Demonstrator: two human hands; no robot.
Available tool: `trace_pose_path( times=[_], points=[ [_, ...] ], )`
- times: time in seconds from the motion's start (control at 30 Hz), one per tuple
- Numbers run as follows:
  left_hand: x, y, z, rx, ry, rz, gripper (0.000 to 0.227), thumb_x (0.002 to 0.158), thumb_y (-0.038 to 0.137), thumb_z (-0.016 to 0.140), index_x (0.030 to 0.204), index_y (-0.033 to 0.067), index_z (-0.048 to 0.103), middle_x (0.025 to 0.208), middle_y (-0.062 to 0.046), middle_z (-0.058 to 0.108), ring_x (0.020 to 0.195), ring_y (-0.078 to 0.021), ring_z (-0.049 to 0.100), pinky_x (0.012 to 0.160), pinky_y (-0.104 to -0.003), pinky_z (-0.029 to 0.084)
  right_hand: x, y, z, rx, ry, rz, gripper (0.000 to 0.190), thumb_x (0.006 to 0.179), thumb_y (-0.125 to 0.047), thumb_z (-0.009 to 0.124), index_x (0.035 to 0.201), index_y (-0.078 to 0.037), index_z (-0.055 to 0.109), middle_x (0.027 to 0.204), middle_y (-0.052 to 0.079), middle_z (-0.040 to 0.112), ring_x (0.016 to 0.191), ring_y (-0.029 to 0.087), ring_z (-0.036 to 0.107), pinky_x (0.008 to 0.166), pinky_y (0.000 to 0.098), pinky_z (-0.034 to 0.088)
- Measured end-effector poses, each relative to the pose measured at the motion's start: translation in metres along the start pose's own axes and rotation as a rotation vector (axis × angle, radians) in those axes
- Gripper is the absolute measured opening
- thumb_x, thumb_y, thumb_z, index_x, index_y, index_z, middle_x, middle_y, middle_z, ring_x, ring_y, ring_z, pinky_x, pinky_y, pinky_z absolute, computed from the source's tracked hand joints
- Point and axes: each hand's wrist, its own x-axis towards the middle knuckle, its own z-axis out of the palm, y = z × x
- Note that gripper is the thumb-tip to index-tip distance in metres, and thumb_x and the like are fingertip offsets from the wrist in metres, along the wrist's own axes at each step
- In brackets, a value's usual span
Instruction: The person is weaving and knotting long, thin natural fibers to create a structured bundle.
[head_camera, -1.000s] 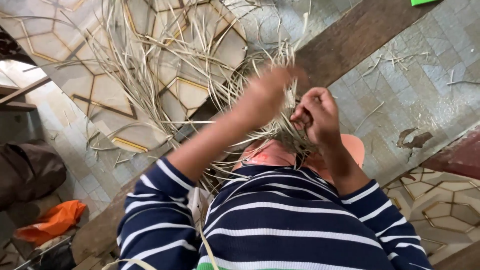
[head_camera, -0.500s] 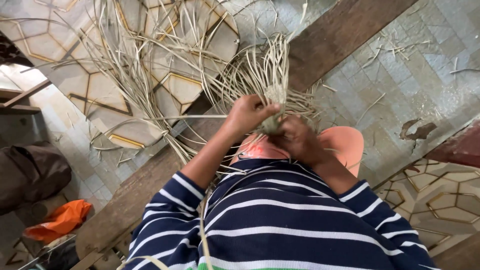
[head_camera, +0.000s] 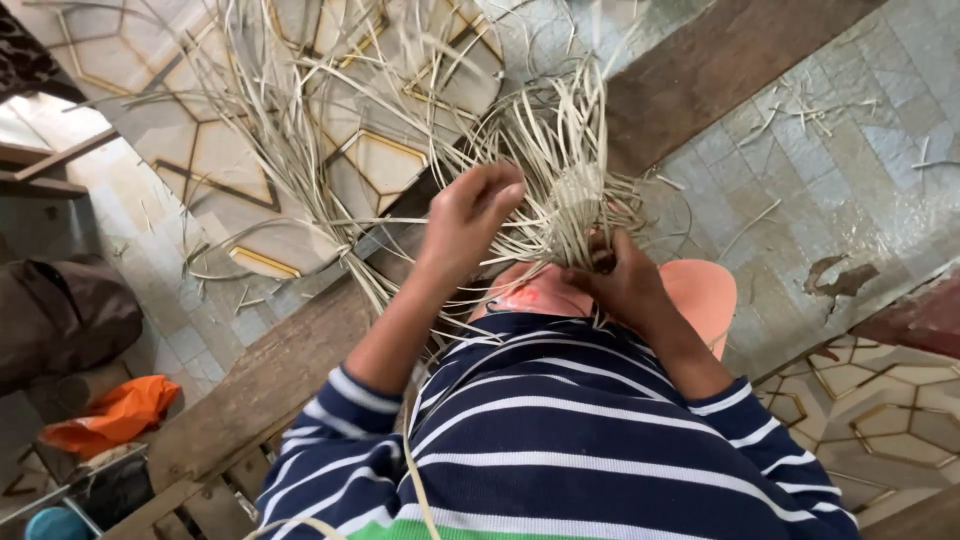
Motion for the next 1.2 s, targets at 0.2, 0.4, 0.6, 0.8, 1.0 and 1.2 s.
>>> trace_pose_path(
  times=[0.2,0.4,0.6,0.8,1.0,1.2],
  points=[
    [-0.042,0.027,-0.017,0.047,-0.631,-0.437,0.043,0.089,0.041,0.044,0.095,0.0052,0.066,0.077,-0.011,0.069,0.072,-0.021,0.068,0.072,-0.033,0.054,0.012,-0.014,-0.002,0.112,-0.401,0.214,0.04,0.065,-0.034,0.078,0.075,0.002,0.062,0.069,0.016,0.066,0.07,0.025,0.061,0.066,0.0353,0.046],
    [-0.003,-0.023,0.002,-0.657,-0.232,-0.538,0.032,0.089,0.03,0.053,0.105,0.0036,0.043,0.074,-0.015,0.061,0.068,-0.0289,0.067,0.053,-0.038,0.056,-0.012,-0.054,-0.03,-0.644,-0.14,-0.488,0.034,0.068,-0.024,0.066,0.057,0.006,0.054,0.047,0.021,0.048,0.053,0.039,0.052,0.051,0.043,0.042],
    [0.106,0.033,0.043,-1.151,-0.222,-0.249,0.04,0.071,0.019,0.071,0.094,-0.0095,0.054,0.076,-0.022,0.065,0.066,-0.0306,0.065,0.06,-0.044,0.057,-0.029,-0.095,-0.049,-0.952,0.129,-1.054,0.003,0.059,-0.012,0.059,0.059,-0.011,0.057,0.063,0.008,0.057,0.061,0.026,0.056,0.063,0.0378,0.045],
    [0.165,-0.037,0.037,-0.524,0.147,0.179,0.028,0.056,0.016,0.069,0.076,0.0057,0.053,0.069,-0.009,0.061,0.069,-0.0234,0.06,0.063,-0.04,0.049,0.003,-0.06,-0.044,-1.114,0.28,-1.007,0.025,0.064,-0.008,0.055,0.044,-0.021,0.048,0.04,0.003,0.04,0.039,0.022,0.042,0.043,0.0388,0.032],
    [0.115,-0.082,-0.052,0.818,0.06,-0.208,0.073,0.066,0.068,0.063,0.072,-0.0044,0.064,0.073,-0.025,0.062,0.081,-0.0432,0.062,0.07,-0.053,0.048,0.03,-0.003,0.009,-1.079,0.265,-0.978,0.023,0.062,-0.012,0.056,0.043,-0.018,0.047,0.039,0.0,0.043,0.038,0.022,0.044,0.045,0.0339,0.03],
    [0.021,-0.014,-0.072,0.696,0.152,-0.238,0.048,0.06,0.055,0.076,0.086,0.0168,0.062,0.079,-0.008,0.064,0.083,-0.0334,0.062,0.07,-0.043,0.048,0.053,0.046,0.024,-0.946,0.192,-0.947,0.014,0.058,-0.015,0.059,0.044,-0.014,0.055,0.042,0.005,0.048,0.058,0.029,0.053,0.053,0.0376,0.035]
  ],
)
